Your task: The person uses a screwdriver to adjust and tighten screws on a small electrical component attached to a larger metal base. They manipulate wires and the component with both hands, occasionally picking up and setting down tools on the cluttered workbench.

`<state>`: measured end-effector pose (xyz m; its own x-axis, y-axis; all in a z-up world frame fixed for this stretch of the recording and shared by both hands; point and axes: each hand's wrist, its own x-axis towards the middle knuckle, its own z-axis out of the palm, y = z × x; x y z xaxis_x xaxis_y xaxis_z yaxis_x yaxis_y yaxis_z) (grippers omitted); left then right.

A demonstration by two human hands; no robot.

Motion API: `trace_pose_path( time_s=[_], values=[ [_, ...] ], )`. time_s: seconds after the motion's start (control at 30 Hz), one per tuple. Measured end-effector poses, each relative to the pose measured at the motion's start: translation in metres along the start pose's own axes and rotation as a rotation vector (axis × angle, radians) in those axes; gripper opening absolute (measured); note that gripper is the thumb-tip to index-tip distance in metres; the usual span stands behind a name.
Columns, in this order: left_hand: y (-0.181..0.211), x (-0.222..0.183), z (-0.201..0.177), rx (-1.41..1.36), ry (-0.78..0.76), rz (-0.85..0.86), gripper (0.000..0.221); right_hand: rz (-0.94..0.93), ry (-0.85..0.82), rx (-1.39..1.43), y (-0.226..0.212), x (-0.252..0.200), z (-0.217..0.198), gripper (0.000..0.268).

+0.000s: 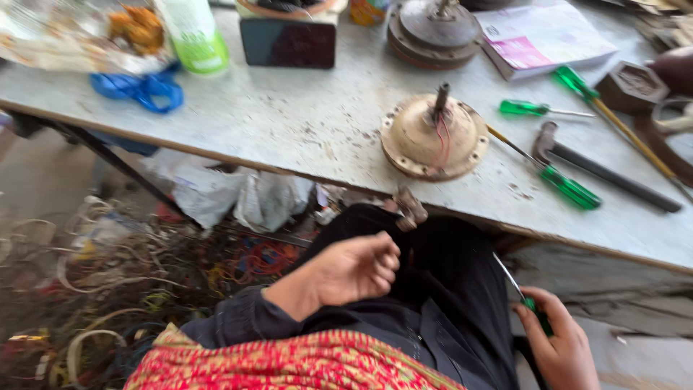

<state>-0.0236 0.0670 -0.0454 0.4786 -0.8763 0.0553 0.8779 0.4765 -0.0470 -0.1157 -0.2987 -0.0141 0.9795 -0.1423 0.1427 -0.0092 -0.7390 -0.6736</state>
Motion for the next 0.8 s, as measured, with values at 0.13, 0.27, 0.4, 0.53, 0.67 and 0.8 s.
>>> trace_pose_path(
  time_s=[0.13, 0.27, 0.4, 0.53, 0.67, 0.8],
  values=[
    [0.084, -0.026, 0.039, 0.166, 0.267, 0.519, 0.026, 0.066, -0.228, 0.230, 0.062, 0.009, 0.029, 0.035],
    [0.188, -0.025, 0.089, 0.493, 0.072, 1.025, 0.036, 0.123, -0.386, 0.389, 0.110, 0.009, 0.069, 0.038],
    [0.293, -0.002, 0.116, 0.632, 0.171, 1.299, 0.060, 0.051, -0.471, 0.249, 0.148, 0.010, 0.097, 0.036],
    [0.368, 0.038, 0.122, 0.859, 0.294, 1.607, 0.096, 0.205, -0.433, 0.223, 0.181, 0.011, 0.120, 0.033],
    [0.385, 0.068, 0.121, 1.140, 0.483, 1.747, 0.107, 0.307, -0.295, 0.292, 0.200, 0.012, 0.145, 0.031],
    [0.382, 0.081, 0.111, 1.287, 0.558, 1.786, 0.101, 0.382, -0.352, 0.259, 0.207, 0.007, 0.155, 0.030]
  ],
)
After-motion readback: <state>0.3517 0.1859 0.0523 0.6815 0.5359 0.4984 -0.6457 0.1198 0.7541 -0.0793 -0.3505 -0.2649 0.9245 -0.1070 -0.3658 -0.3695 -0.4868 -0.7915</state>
